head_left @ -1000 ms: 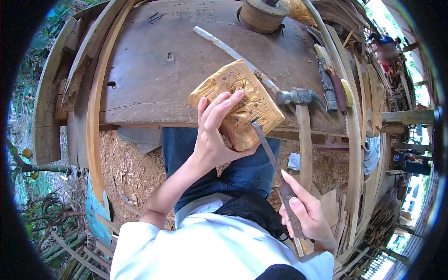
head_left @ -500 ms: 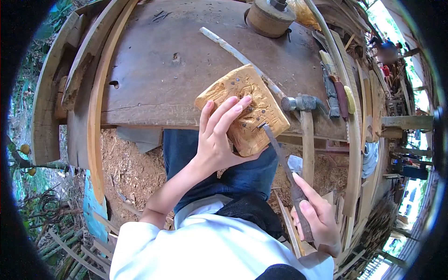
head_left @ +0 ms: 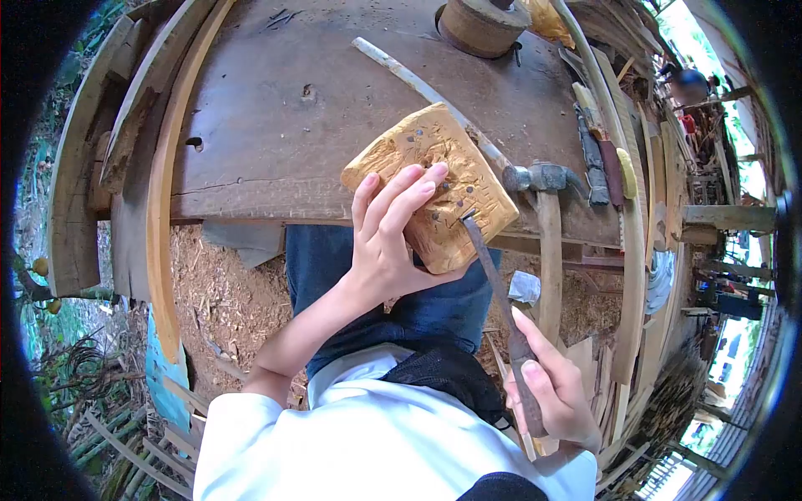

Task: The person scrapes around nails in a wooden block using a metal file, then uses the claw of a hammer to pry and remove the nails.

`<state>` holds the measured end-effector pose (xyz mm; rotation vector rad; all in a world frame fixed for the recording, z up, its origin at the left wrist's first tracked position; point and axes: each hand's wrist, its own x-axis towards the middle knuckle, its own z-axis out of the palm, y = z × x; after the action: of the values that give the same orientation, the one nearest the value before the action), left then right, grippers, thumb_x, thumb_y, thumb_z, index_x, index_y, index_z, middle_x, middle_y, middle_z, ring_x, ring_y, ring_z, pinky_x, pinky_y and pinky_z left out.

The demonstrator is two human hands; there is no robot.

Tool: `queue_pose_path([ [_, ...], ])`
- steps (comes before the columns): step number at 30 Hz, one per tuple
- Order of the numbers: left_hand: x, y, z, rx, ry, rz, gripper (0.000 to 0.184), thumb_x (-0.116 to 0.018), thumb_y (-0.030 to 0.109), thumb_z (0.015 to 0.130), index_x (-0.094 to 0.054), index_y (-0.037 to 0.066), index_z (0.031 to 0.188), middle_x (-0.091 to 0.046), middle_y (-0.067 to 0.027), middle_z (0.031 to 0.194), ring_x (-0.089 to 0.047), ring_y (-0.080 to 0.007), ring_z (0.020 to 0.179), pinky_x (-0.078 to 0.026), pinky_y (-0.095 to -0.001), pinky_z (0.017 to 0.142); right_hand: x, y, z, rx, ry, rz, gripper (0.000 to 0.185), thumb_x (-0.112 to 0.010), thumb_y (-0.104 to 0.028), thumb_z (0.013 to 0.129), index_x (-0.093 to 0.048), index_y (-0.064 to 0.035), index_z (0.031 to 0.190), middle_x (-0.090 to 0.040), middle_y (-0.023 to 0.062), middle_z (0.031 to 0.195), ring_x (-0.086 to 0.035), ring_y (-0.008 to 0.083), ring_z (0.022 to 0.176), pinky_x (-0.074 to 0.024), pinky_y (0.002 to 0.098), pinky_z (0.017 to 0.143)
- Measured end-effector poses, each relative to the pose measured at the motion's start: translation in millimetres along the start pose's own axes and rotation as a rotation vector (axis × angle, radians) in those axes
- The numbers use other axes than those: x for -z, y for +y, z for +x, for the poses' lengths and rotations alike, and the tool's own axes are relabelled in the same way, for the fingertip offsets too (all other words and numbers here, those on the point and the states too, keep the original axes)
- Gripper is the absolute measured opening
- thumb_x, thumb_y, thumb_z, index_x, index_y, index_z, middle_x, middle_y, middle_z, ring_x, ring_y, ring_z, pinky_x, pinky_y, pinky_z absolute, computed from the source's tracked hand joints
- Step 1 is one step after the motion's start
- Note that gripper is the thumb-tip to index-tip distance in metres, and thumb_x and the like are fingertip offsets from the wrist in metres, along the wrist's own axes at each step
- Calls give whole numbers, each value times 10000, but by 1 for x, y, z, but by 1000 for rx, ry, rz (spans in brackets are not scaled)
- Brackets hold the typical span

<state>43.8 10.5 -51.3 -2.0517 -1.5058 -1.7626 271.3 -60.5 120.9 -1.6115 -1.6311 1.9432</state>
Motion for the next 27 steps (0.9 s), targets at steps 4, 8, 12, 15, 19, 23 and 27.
queue_pose_path([
  [4,-2,0,0,-8,2,6,1011,-927,337,587,-339,97,1374,-581,-110,1403,-489,-278,1324,-195,-466,1179,-10,11,3,23,31,156,546,-388,-127,1061,-246,-99,1587,-591,33,728,-548,74,521,-490,237,496],
  [8,-5,0,1,-31,54,2,998,-926,326,582,-358,90,1368,-569,-114,1402,-487,-284,1319,-198,-475,1175,-12,19,5,78,31,188,544,-404,-153,1067,-251,-114,1588,-582,31,718,-546,71,507,-487,234,477],
  [12,4,6,5,-8,-31,63,909,-917,322,620,-416,87,1342,-560,-102,1415,-489,-289,1327,-234,-453,1168,-8,18,7,84,19,146,544,-409,-161,1071,-250,-138,1590,-567,17,715,-532,64,496,-486,229,470],
  [15,14,10,10,-13,-113,98,902,-917,329,618,-428,91,1337,-560,-107,1416,-487,-292,1326,-240,-456,1162,-1,18,9,132,11,59,541,-410,-165,1074,-250,-147,1591,-536,5,702,-518,61,488,-486,227,463],
  [19,12,3,5,-34,-67,48,979,-923,401,613,-390,83,1369,-549,-101,1425,-474,-280,1336,-244,-461,1151,6,15,15,100,14,-29,569,-433,-195,1075,-215,-147,1598,-481,-9,675,-497,56,473,-482,231,447],
  [23,11,2,5,-49,-57,84,1025,-924,430,616,-358,77,1394,-533,-92,1436,-457,-270,1350,-236,-456,1151,21,-15,21,-80,4,-249,361,-468,-224,1065,-448,-41,1376,-563,66,668,-568,120,468,-482,290,446],
  [27,22,1,9,-5,-154,51,1121,-917,500,608,-302,74,1443,-496,-119,1458,-398,-306,1387,-155,-510,1193,32,-19,34,211,76,-575,259,-509,-214,1038,-478,-19,1205,-596,151,670,-621,342,548,-486,420,540],
])
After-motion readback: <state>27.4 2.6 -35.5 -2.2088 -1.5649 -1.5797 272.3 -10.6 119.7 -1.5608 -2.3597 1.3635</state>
